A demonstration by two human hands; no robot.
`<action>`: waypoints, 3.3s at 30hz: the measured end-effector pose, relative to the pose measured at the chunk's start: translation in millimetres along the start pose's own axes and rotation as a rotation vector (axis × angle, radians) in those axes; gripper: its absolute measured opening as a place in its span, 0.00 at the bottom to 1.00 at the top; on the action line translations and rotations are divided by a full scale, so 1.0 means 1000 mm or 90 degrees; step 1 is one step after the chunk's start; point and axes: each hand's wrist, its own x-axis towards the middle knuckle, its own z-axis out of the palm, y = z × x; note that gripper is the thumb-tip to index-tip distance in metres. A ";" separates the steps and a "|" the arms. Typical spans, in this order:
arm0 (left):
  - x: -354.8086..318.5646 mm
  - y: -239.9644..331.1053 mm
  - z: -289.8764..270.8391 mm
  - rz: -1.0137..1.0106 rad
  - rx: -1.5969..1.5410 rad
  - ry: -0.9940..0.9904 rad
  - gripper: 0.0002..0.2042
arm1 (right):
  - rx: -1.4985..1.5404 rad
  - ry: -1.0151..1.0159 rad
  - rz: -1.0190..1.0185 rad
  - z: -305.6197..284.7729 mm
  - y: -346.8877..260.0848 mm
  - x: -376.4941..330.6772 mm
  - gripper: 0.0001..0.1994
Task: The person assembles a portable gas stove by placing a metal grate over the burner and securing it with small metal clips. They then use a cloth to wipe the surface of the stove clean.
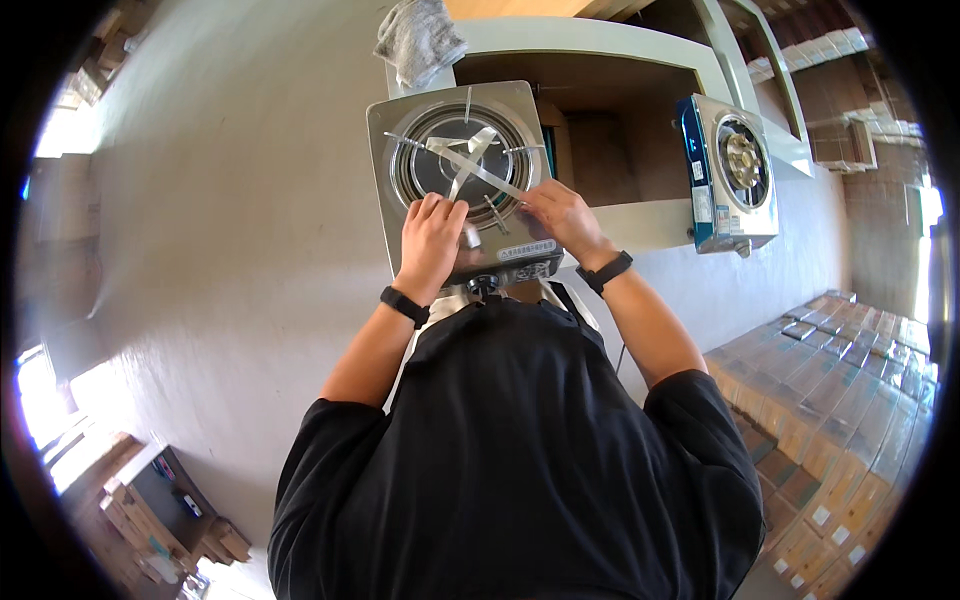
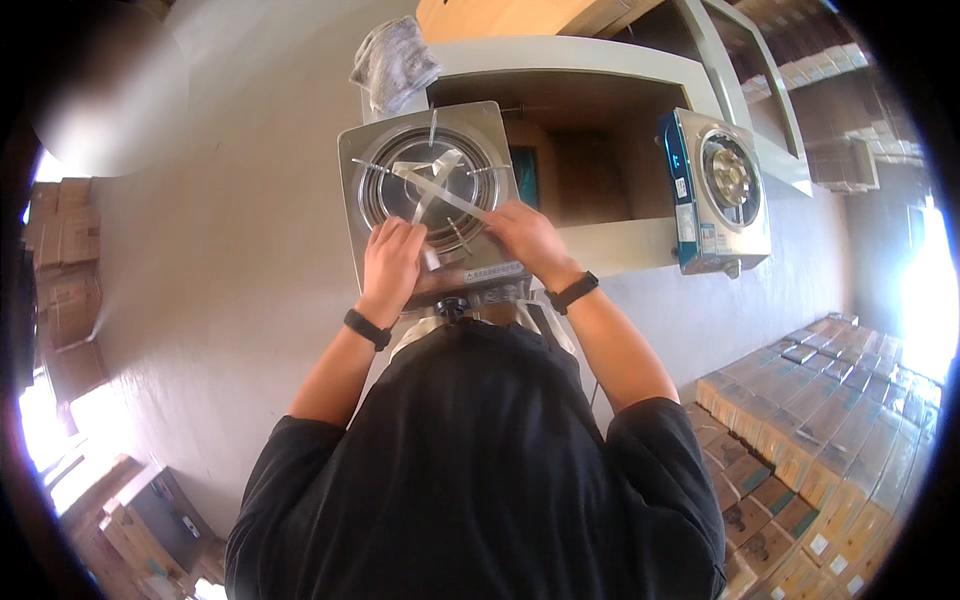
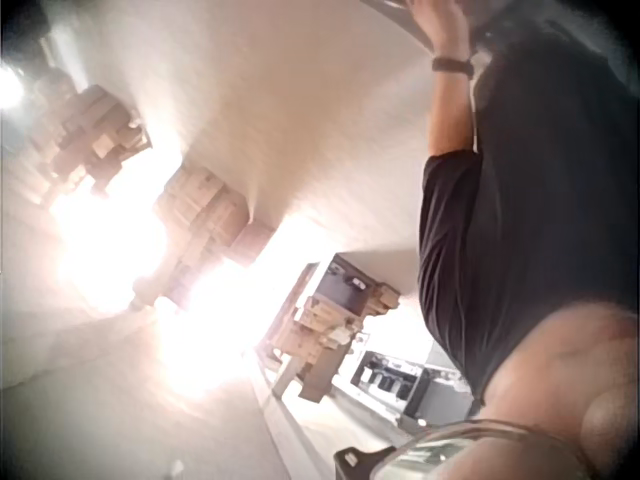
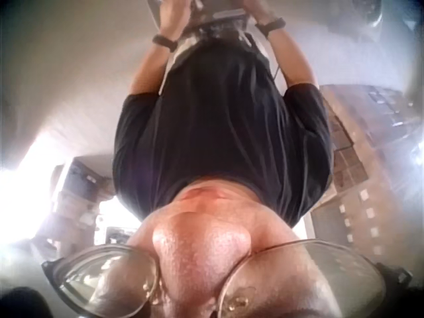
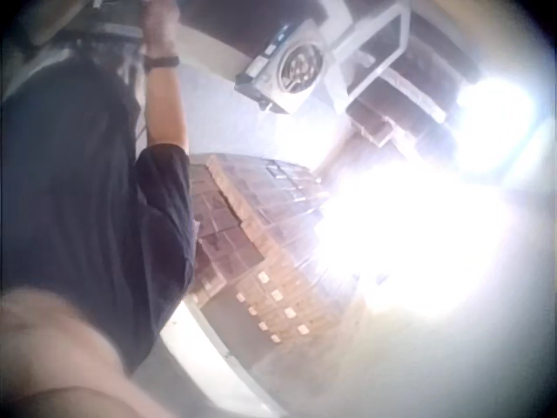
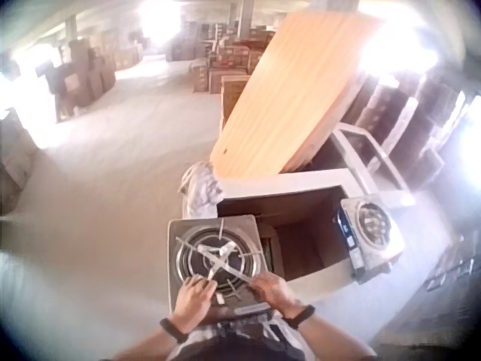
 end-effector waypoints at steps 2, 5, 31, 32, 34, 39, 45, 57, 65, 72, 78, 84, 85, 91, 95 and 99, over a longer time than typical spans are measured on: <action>-0.011 0.002 0.001 -0.016 -0.033 0.044 0.11 | -0.017 -0.039 -0.057 -0.003 0.005 0.001 0.10; -0.026 0.008 0.009 -0.088 -0.056 0.134 0.07 | -0.070 -0.030 -0.155 -0.012 0.011 0.004 0.10; -0.051 0.026 0.019 -0.126 0.388 0.020 0.12 | 0.026 -0.046 -0.264 -0.011 0.058 -0.002 0.08; -0.051 0.024 0.019 -0.108 0.394 0.032 0.11 | 0.021 -0.050 -0.274 -0.012 0.059 -0.002 0.08; -0.049 0.020 0.018 -0.102 0.398 0.020 0.08 | 0.003 -0.055 -0.286 -0.012 0.059 -0.001 0.09; -0.052 0.024 0.023 -0.152 0.389 -0.006 0.05 | -0.006 -0.065 -0.258 -0.023 0.046 -0.011 0.09; -0.055 0.045 0.034 -0.272 0.295 0.071 0.10 | -0.030 -0.080 -0.210 -0.025 0.033 -0.021 0.11; -0.072 0.016 0.009 -0.140 0.158 0.052 0.18 | -0.224 -0.228 -0.118 0.051 -0.057 0.045 0.28; -0.076 -0.016 0.010 -0.036 0.004 0.024 0.20 | -0.353 -0.271 -0.091 0.067 -0.082 0.056 0.30; -0.069 -0.026 0.013 -0.023 -0.039 0.007 0.24 | -0.305 -0.231 -0.095 0.067 -0.099 0.049 0.26; -0.067 -0.032 0.018 -0.029 -0.034 -0.006 0.28 | -0.179 -0.200 -0.060 0.064 -0.090 0.051 0.24; -0.068 -0.033 0.015 -0.012 -0.007 -0.009 0.24 | -0.124 -0.038 0.032 0.014 -0.075 0.045 0.20; -0.070 -0.032 0.017 -0.010 -0.005 -0.006 0.25 | -0.168 -0.057 0.043 0.009 -0.070 0.037 0.21; -0.074 -0.032 0.023 -0.021 0.011 -0.021 0.28 | -0.192 -0.089 0.015 0.022 -0.036 -0.014 0.26; -0.072 -0.026 0.019 -0.033 0.026 -0.009 0.27 | -0.194 -0.125 -0.038 0.004 -0.022 0.006 0.23; -0.067 -0.022 0.014 -0.049 0.023 -0.004 0.25 | -0.064 -0.251 -0.040 -0.015 -0.007 0.044 0.23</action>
